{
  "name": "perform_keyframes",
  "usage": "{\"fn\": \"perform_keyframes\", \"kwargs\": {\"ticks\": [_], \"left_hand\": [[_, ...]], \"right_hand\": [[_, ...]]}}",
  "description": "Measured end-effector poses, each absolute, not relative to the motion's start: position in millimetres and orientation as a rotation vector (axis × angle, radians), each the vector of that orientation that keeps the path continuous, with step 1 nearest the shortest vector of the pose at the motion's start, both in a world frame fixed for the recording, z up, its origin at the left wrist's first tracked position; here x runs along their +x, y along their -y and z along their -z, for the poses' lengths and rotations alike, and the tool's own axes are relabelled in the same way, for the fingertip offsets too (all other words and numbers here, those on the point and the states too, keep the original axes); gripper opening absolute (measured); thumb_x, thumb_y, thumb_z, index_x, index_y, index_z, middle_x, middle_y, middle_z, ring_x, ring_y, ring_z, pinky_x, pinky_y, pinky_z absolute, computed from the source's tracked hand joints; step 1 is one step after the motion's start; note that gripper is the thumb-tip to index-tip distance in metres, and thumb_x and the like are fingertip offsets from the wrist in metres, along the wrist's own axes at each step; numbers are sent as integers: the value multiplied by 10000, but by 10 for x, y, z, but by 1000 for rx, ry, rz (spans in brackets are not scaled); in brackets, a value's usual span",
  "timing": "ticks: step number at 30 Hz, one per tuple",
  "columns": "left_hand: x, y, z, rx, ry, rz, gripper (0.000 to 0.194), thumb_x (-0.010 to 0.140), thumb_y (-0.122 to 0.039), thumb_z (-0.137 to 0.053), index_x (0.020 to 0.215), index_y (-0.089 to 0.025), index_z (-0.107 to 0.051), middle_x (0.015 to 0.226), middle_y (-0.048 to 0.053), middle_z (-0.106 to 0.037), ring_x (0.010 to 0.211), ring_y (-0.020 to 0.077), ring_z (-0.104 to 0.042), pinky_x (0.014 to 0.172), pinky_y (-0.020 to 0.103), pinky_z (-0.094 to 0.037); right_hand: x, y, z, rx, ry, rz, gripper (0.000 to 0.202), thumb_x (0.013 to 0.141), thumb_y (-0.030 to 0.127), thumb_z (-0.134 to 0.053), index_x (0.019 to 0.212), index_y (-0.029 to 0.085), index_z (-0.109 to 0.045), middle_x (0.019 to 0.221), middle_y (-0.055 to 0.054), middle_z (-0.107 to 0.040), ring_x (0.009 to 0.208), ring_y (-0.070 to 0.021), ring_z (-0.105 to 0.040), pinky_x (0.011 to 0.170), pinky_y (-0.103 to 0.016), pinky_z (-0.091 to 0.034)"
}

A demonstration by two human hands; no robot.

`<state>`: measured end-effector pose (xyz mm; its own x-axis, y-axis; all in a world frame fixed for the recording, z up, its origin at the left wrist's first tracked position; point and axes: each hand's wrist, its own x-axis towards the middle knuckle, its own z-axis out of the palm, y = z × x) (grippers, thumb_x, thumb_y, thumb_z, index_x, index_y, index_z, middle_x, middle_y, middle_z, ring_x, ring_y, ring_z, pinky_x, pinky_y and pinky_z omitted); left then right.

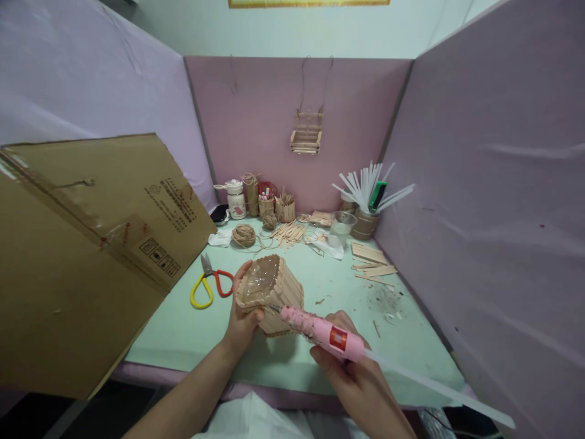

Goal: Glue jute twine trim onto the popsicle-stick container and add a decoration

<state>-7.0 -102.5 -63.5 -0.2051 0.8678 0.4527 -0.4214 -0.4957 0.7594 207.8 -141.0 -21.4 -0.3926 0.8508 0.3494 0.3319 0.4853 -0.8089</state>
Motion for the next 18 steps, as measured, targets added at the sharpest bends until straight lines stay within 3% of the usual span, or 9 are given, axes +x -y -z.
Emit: {"fn": "perform_keyframes", "kwargs": {"ticks": [5, 12, 18], "left_hand": [[-73, 1028, 636, 1131, -644, -1828, 1017, 545, -503, -844, 1393, -273, -334, 1441, 157, -420, 1292, 334, -465, 1054, 434, -415], [-75, 1021, 644, 1126, -612, -1822, 998, 559, -496, -840, 1391, -296, -326, 1442, 143, -423, 1282, 322, -478, 1050, 434, -420], [-74, 1016, 649, 1115, -623, -1821, 1025, 545, -495, -847, 1394, -283, -315, 1442, 151, -419, 1297, 331, -459, 1062, 444, -403]], "right_hand": [[2087, 1418, 198, -985, 1934, -810, 180, 925, 350, -480, 936, 225, -610, 777, 1, -530, 688, -155, -539, 628, -236, -465], [2126, 1372, 272, -1004, 1951, -755, 304, 923, 358, -488, 1173, 244, -620, 897, -32, -616, 837, -199, -598, 718, -260, -501], [2115, 1370, 259, -1051, 1936, -723, 318, 913, 380, -495, 1150, 238, -653, 858, -33, -649, 837, -213, -614, 725, -278, -519]]}}
